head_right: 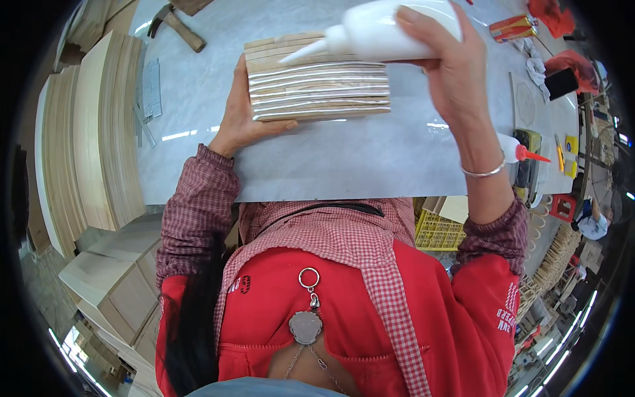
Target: Apply glue to wooden components and assemble them into a box structure.
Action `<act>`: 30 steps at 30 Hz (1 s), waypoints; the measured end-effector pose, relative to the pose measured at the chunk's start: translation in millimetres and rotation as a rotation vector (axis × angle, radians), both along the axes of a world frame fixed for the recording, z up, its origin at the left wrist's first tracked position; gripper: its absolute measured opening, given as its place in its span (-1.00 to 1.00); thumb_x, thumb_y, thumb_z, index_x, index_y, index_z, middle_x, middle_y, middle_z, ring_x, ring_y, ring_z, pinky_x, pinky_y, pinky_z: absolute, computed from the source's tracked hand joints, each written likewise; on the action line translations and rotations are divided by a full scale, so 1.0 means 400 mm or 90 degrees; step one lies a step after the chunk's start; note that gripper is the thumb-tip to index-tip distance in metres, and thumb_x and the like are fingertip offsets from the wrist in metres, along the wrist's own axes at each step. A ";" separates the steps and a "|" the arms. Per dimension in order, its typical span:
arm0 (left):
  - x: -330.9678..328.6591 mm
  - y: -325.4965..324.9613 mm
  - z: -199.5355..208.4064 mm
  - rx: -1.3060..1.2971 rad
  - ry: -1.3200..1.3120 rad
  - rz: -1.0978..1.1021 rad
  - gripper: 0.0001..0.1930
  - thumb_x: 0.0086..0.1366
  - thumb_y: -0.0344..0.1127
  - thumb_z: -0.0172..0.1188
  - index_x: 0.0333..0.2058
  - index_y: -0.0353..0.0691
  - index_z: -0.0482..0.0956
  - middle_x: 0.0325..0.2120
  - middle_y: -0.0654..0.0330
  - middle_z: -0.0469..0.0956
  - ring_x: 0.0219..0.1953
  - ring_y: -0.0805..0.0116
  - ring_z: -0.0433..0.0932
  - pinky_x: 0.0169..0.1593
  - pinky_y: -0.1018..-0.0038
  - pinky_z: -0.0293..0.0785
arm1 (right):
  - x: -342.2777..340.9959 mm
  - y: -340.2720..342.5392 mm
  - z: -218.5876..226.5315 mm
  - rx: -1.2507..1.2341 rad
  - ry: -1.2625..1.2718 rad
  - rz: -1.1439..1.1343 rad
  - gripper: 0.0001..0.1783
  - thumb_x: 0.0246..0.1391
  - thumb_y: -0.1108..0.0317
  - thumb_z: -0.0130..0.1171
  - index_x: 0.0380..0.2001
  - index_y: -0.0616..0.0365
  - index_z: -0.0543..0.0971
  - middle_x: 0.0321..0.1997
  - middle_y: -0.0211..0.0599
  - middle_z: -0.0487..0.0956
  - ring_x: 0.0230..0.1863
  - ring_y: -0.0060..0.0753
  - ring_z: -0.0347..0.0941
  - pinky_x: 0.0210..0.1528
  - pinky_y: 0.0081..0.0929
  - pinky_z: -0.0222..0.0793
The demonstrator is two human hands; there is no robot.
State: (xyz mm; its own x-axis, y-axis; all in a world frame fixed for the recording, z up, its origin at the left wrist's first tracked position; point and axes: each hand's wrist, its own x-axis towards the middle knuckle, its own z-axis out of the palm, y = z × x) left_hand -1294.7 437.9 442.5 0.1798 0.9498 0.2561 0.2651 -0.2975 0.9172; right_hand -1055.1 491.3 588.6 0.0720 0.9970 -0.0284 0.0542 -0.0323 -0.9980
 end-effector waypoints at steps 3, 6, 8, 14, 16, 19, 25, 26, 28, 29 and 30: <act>0.002 -0.002 0.005 0.002 -0.010 0.001 0.22 -0.44 -0.16 0.53 0.20 -0.13 -0.11 0.07 0.02 0.18 0.09 0.05 0.26 0.15 0.24 0.23 | -0.074 0.000 0.000 -0.003 0.035 0.057 -0.52 -0.08 0.35 0.14 -0.05 0.32 0.39 -0.15 -0.13 0.44 -0.16 -0.32 0.38 -0.15 -0.51 0.37; 0.006 -0.001 0.017 0.003 0.006 0.004 0.22 -0.44 -0.16 0.53 0.20 -0.13 -0.10 0.07 0.03 0.17 0.09 0.04 0.26 0.16 0.25 0.22 | -0.105 0.025 -0.022 0.004 0.075 0.076 -0.55 -0.14 0.47 0.11 -0.10 0.34 0.34 -0.23 -0.13 0.42 -0.24 -0.35 0.36 -0.19 -0.60 0.34; 0.001 -0.003 0.015 0.002 0.010 0.005 0.22 -0.44 -0.16 0.53 0.20 -0.13 -0.10 0.07 0.03 0.17 0.09 0.04 0.25 0.16 0.25 0.22 | -0.112 0.029 -0.026 0.005 0.087 0.083 -0.55 -0.17 0.51 0.11 -0.12 0.34 0.33 -0.26 -0.13 0.41 -0.26 -0.36 0.36 -0.20 -0.63 0.33; 0.003 0.000 0.008 0.011 -0.001 0.006 0.22 -0.44 -0.15 0.53 0.20 -0.12 -0.10 0.07 0.03 0.17 0.08 0.04 0.26 0.16 0.25 0.22 | -0.072 0.024 -0.008 0.025 0.037 0.071 -0.55 -0.15 0.47 0.12 -0.10 0.33 0.35 -0.24 -0.13 0.42 -0.23 -0.34 0.37 -0.19 -0.60 0.35; 0.002 0.000 0.008 0.004 0.000 0.006 0.22 -0.44 -0.15 0.53 0.20 -0.12 -0.10 0.07 0.03 0.18 0.09 0.05 0.26 0.16 0.25 0.22 | -0.044 0.017 0.005 0.023 -0.027 0.065 -0.54 -0.10 0.38 0.15 -0.08 0.30 0.38 -0.19 -0.14 0.44 -0.18 -0.33 0.38 -0.17 -0.56 0.36; 0.004 0.001 0.006 0.007 0.007 0.002 0.23 -0.44 -0.15 0.53 0.21 -0.13 -0.11 0.07 0.03 0.18 0.08 0.05 0.26 0.16 0.25 0.22 | 0.003 0.014 0.010 0.023 -0.059 0.045 -0.54 -0.08 0.34 0.16 -0.07 0.28 0.40 -0.16 -0.14 0.45 -0.16 -0.33 0.39 -0.15 -0.54 0.37; 0.001 -0.001 -0.002 0.001 0.017 -0.001 0.24 -0.45 -0.13 0.54 0.21 -0.13 -0.12 0.07 0.00 0.18 0.08 0.03 0.27 0.15 0.24 0.23 | 0.104 0.009 0.014 0.025 -0.066 -0.018 -0.54 -0.08 0.35 0.16 -0.06 0.28 0.39 -0.15 -0.13 0.44 -0.16 -0.31 0.39 -0.16 -0.54 0.39; 0.001 -0.001 -0.003 -0.012 0.012 -0.003 0.25 -0.45 -0.13 0.54 0.21 -0.13 -0.13 0.07 0.00 0.18 0.08 0.03 0.28 0.15 0.24 0.23 | 0.120 0.007 0.016 0.025 -0.071 -0.031 -0.54 -0.08 0.36 0.16 -0.06 0.29 0.38 -0.15 -0.12 0.44 -0.16 -0.30 0.39 -0.16 -0.53 0.39; 0.004 -0.001 0.000 -0.024 0.008 -0.007 0.25 -0.45 -0.13 0.54 0.21 -0.13 -0.13 0.07 -0.01 0.18 0.07 0.03 0.28 0.14 0.24 0.24 | 0.158 0.006 0.016 0.026 -0.075 -0.046 -0.53 -0.08 0.36 0.16 -0.06 0.30 0.38 -0.14 -0.11 0.44 -0.16 -0.29 0.40 -0.16 -0.53 0.40; 0.005 -0.002 0.003 -0.020 0.012 -0.005 0.25 -0.45 -0.13 0.54 0.21 -0.13 -0.13 0.07 -0.01 0.18 0.07 0.02 0.28 0.14 0.24 0.24 | 0.184 0.006 0.015 0.040 -0.080 -0.045 -0.54 -0.08 0.36 0.16 -0.07 0.31 0.38 -0.16 -0.10 0.44 -0.17 -0.26 0.40 -0.18 -0.50 0.42; 0.005 -0.001 0.003 -0.017 0.015 -0.004 0.26 -0.45 -0.13 0.54 0.21 -0.14 -0.13 0.07 -0.02 0.18 0.07 0.02 0.29 0.14 0.24 0.24 | 0.210 0.007 0.010 0.054 -0.087 -0.044 -0.54 -0.08 0.35 0.17 -0.09 0.32 0.38 -0.17 -0.09 0.44 -0.18 -0.23 0.41 -0.20 -0.46 0.44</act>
